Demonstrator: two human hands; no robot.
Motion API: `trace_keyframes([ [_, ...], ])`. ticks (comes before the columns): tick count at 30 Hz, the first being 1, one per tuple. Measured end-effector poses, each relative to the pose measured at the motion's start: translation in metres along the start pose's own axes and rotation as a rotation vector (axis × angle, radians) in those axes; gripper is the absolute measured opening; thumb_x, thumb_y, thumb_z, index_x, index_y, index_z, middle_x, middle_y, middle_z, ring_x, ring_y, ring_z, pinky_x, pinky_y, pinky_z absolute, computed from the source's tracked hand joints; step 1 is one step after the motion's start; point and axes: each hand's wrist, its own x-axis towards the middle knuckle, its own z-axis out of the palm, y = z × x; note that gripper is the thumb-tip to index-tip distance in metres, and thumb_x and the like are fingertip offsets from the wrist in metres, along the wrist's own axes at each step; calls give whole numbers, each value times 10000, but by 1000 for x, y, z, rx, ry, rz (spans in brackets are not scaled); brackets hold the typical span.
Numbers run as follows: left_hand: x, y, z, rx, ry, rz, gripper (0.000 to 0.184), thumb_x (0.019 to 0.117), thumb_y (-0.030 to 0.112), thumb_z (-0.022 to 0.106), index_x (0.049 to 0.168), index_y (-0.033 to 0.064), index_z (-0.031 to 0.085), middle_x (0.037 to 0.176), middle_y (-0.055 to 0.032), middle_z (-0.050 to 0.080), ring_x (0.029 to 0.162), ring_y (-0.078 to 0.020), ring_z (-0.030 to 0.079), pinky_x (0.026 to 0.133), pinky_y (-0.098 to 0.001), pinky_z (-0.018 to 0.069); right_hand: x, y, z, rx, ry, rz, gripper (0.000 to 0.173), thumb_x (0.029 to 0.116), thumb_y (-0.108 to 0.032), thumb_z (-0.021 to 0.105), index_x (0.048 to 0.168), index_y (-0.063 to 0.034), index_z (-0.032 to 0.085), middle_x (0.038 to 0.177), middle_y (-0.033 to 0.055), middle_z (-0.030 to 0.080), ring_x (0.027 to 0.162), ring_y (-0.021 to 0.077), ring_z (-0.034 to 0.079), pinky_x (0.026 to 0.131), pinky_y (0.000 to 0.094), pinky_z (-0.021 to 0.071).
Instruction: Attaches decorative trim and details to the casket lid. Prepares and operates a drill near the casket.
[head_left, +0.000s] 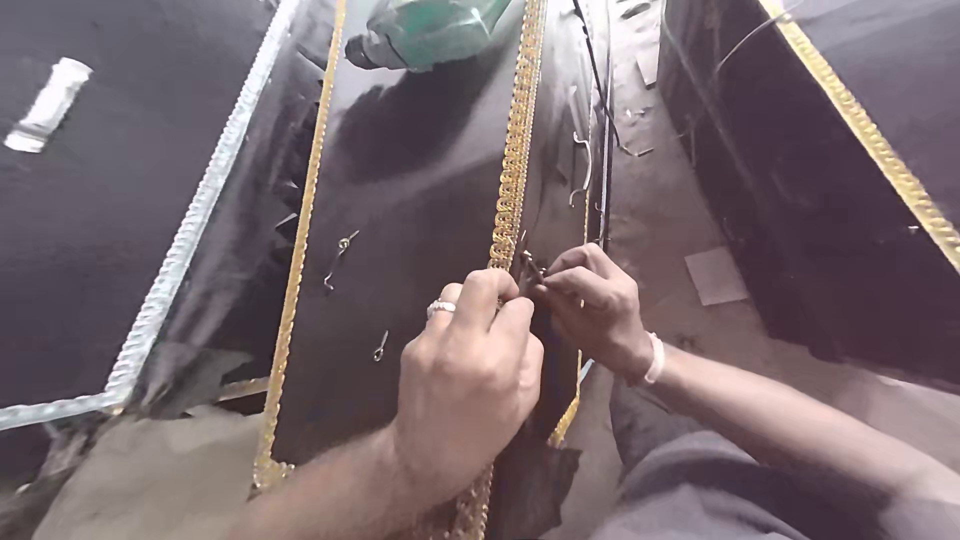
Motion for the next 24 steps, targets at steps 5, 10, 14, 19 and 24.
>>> trace_keyframes([
  [5,0,0,0,6,4,16,187,914,183,590,909,130,770,1060,-87,704,889,-244,667,636,-345,536,1,2,2,-25,22,-30,105,919,-112,721,844,-39,730,936,103,710,827,123,684,703,240,582],
  [10,0,-1,-1,-20,-12,18,185,916,170,593,957,150,772,1057,-76,690,881,-229,651,618,-333,520,15,4,-4,364,-10,471,157,795,-103,857,860,-38,730,813,45,732,702,108,696,648,271,609],
  [14,-2,1,0,-11,-28,27,197,922,176,591,985,156,776,1090,-78,691,906,-244,649,641,-348,528,14,14,-3,288,-77,287,153,876,-120,805,942,-8,725,865,45,741,746,79,703,702,246,617],
  [19,-13,9,3,134,-89,108,260,981,324,566,961,178,780,1169,10,750,1003,-241,676,757,-394,518,-3,44,-24,153,-216,295,161,916,-179,765,970,-31,731,888,24,736,779,54,696,733,238,604],
  [24,-18,12,5,267,-186,215,424,1033,428,467,1000,145,782,1180,-11,755,912,-228,676,749,-412,470,-47,63,-56,63,-155,646,104,879,-156,765,928,-72,728,807,0,739,687,92,708,666,291,623],
])
